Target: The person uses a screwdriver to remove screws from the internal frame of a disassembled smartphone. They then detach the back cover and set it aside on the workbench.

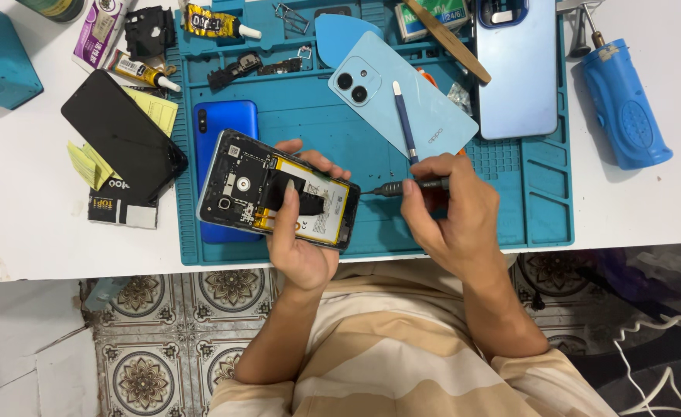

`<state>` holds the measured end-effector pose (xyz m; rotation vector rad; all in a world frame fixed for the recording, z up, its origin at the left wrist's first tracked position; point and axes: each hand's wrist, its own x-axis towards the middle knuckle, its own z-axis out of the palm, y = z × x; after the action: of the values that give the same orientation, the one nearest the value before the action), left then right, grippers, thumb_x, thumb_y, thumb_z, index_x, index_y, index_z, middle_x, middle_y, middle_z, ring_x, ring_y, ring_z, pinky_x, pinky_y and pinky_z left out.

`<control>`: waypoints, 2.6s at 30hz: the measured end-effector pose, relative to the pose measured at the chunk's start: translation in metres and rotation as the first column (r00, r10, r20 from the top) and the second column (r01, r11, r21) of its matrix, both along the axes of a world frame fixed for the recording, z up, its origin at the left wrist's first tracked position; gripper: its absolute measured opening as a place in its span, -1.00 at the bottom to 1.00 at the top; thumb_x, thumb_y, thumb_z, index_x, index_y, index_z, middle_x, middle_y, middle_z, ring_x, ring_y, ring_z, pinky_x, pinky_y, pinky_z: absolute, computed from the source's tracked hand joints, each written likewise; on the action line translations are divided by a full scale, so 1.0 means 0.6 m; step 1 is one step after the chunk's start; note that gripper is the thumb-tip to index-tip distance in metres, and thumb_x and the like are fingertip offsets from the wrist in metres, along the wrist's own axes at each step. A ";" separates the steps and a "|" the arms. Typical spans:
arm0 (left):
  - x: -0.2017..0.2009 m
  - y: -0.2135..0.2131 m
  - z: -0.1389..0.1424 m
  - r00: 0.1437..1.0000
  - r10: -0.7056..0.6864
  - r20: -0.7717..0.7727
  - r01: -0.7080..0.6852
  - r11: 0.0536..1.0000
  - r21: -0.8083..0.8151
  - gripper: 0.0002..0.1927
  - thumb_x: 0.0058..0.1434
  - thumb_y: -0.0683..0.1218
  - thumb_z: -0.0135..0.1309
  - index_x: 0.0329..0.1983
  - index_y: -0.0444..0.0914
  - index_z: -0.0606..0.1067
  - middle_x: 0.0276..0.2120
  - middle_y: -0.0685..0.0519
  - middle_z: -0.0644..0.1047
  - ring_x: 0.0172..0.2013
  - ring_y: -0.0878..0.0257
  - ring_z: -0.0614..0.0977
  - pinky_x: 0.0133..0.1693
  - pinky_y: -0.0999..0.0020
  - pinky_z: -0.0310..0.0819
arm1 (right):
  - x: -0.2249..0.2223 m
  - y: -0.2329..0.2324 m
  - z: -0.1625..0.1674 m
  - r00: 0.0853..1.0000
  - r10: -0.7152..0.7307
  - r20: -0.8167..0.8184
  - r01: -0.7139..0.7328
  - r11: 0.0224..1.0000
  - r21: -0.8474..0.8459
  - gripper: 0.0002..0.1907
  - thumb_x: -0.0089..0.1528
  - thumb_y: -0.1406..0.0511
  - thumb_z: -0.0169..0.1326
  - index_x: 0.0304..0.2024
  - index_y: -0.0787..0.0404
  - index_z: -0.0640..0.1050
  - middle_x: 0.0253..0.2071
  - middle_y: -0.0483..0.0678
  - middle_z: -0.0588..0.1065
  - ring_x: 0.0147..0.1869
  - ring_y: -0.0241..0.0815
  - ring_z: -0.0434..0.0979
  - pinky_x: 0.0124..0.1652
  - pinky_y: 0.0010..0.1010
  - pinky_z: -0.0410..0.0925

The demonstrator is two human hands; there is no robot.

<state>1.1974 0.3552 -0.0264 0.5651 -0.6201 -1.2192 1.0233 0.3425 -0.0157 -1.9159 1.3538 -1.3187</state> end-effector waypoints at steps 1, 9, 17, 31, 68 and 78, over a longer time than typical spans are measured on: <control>-0.001 -0.001 0.000 1.000 0.001 0.008 -0.001 1.000 -0.002 -0.49 0.49 -0.06 -0.14 0.41 -0.39 0.16 0.02 -0.19 0.44 0.01 0.08 0.50 0.23 0.04 0.41 | 0.001 -0.002 -0.002 0.999 -0.026 -0.023 0.025 1.000 -0.018 -0.77 0.27 0.43 0.30 -0.20 0.34 0.47 -0.39 -0.04 0.51 -0.43 -0.33 0.51 -0.40 -0.54 0.33; -0.004 -0.007 -0.004 1.000 0.005 0.021 -0.005 1.000 0.003 -0.47 0.48 -0.05 -0.10 0.42 -0.39 0.15 0.00 -0.19 0.44 0.00 0.08 0.50 0.22 0.04 0.41 | -0.004 -0.012 -0.012 0.996 0.032 -0.089 -0.042 0.994 -0.104 -0.67 0.20 0.44 0.39 -0.33 0.29 0.42 -0.50 -0.03 0.47 -0.54 -0.22 0.44 -0.50 -0.46 0.24; -0.007 -0.010 -0.004 1.000 0.000 0.025 0.000 1.000 0.009 -0.47 0.49 -0.04 -0.09 0.42 -0.36 0.16 -0.02 -0.17 0.44 0.01 0.09 0.50 0.20 0.07 0.39 | -0.013 -0.028 0.006 0.975 0.223 -0.007 -0.222 0.962 -0.163 -0.64 0.11 0.47 0.32 -0.12 0.32 0.45 -0.09 0.11 0.56 -0.09 -0.03 0.57 -0.12 -0.32 0.43; -0.010 -0.015 -0.007 1.000 -0.010 0.005 0.010 1.000 0.006 -0.47 0.49 -0.03 -0.10 0.43 -0.34 0.15 0.05 -0.15 0.43 0.03 0.10 0.49 0.25 0.05 0.37 | -0.019 -0.029 0.011 0.972 0.235 -0.033 -0.237 0.963 -0.128 -0.54 0.13 0.44 0.31 0.01 0.24 0.40 0.14 0.08 0.55 0.16 0.04 0.52 0.17 -0.22 0.35; -0.007 -0.024 -0.007 1.000 0.019 0.019 -0.019 1.000 0.014 -0.48 0.48 -0.06 -0.13 0.42 -0.38 0.15 0.02 -0.17 0.44 0.05 0.06 0.51 0.24 0.02 0.42 | -0.004 -0.039 0.009 0.947 0.321 -0.028 -0.322 0.941 -0.101 -0.48 0.25 0.50 0.25 0.20 0.24 0.37 0.12 0.15 0.54 0.16 0.09 0.60 0.09 -0.25 0.46; -0.011 -0.026 -0.006 1.000 0.010 0.017 -0.010 1.000 0.003 -0.48 0.48 -0.06 -0.12 0.42 -0.38 0.15 0.00 -0.17 0.44 0.00 0.10 0.51 0.18 0.10 0.42 | -0.008 -0.040 0.014 0.945 0.307 -0.112 -0.317 0.945 -0.079 -0.49 0.21 0.54 0.19 0.20 0.21 0.47 0.31 0.13 0.45 0.25 0.06 0.53 0.14 -0.21 0.43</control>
<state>1.1906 0.3394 -0.0303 0.5805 -0.6289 -1.2068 1.0185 0.3185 -0.0073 -2.1786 0.9896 -1.1631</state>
